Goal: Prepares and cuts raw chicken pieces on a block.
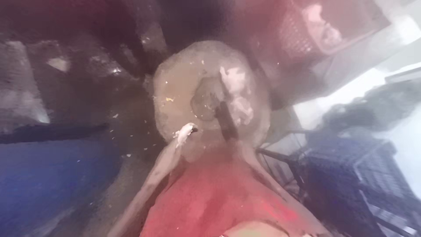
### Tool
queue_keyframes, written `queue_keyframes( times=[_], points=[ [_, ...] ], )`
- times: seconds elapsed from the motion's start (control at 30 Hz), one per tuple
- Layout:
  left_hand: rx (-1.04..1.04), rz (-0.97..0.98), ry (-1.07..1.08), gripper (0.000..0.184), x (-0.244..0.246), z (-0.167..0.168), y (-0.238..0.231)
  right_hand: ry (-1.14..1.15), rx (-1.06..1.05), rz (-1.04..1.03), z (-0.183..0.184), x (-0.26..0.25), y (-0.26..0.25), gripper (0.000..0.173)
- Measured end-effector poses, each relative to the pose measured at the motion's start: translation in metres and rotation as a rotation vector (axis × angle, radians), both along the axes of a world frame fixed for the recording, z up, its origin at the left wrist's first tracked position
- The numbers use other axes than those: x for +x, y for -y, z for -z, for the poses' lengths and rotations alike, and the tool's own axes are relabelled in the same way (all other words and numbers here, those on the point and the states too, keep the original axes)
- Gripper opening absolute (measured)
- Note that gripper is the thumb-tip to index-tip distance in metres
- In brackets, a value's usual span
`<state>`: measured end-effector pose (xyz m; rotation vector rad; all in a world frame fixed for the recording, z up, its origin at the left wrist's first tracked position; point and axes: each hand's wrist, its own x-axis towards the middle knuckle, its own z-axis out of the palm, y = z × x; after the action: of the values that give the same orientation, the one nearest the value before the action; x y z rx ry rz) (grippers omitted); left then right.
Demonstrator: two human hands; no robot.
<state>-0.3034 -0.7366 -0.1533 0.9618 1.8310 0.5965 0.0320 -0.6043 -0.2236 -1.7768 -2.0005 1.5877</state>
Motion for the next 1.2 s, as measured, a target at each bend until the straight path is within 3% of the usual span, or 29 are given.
queue_keyframes(
  times=[0.07, 0.17, 0.23, 0.3, 0.37, 0.4, 0.47, 0.57, 0.67, 0.8, 0.87, 1.0, 1.1, 1.2],
  points=[
    [0.062, -0.2, 0.26, 0.035, 0.011, 0.001, -0.004, -0.025, 0.104, -0.007, -0.03, -0.016, -0.014, 0.052],
    [0.076, -0.53, 0.714, 0.028, 0.047, 0.047, -0.024, -0.213, 0.274, -0.011, -0.083, -0.049, -0.033, 0.051],
    [-0.04, -0.516, 0.752, 0.03, 0.069, 0.072, -0.039, -0.426, 0.379, 0.001, -0.126, -0.07, -0.035, 0.062],
    [-0.172, -0.494, 0.752, 0.031, 0.087, 0.088, -0.051, -0.562, 0.482, -0.01, -0.159, -0.086, -0.026, 0.085],
    [-0.219, -0.444, 0.767, 0.035, 0.098, 0.095, -0.055, -0.59, 0.548, -0.046, -0.145, -0.094, -0.012, 0.09],
    [-0.22, -0.43, 0.779, 0.034, 0.102, 0.094, -0.054, -0.559, 0.521, -0.076, -0.125, -0.092, -0.002, 0.08],
    [-0.202, -0.434, 0.776, 0.031, 0.102, 0.087, -0.049, -0.308, 0.356, -0.12, -0.06, -0.086, 0.017, 0.061],
    [-0.205, -0.464, 0.82, 0.028, 0.095, 0.093, -0.034, 0.049, 0.001, -0.219, -0.004, -0.08, 0.024, 0.059],
    [-0.222, -0.468, 0.814, 0.027, 0.078, 0.089, -0.001, 0.072, -0.089, -0.235, -0.008, -0.083, 0.011, 0.06],
    [-0.138, -0.553, 0.763, 0.022, 0.066, 0.084, 0.02, -0.07, -0.053, -0.149, 0.008, -0.096, -0.032, 0.052],
    [-0.089, -0.593, 0.718, 0.022, 0.062, 0.079, 0.024, -0.123, 0.006, -0.144, -0.007, -0.097, -0.033, 0.049],
    [-0.074, -0.607, 0.69, 0.024, 0.051, 0.055, 0.031, -0.006, 0.133, -0.164, -0.04, -0.051, -0.002, 0.052],
    [-0.059, -0.594, 0.741, 0.02, 0.045, 0.035, 0.036, 0.136, 0.017, -0.172, -0.018, -0.012, 0.004, 0.054],
    [-0.069, -0.547, 0.767, 0.02, 0.042, 0.018, 0.037, 0.047, -0.079, -0.191, -0.016, 0.002, 0.005, 0.058]
  ],
)
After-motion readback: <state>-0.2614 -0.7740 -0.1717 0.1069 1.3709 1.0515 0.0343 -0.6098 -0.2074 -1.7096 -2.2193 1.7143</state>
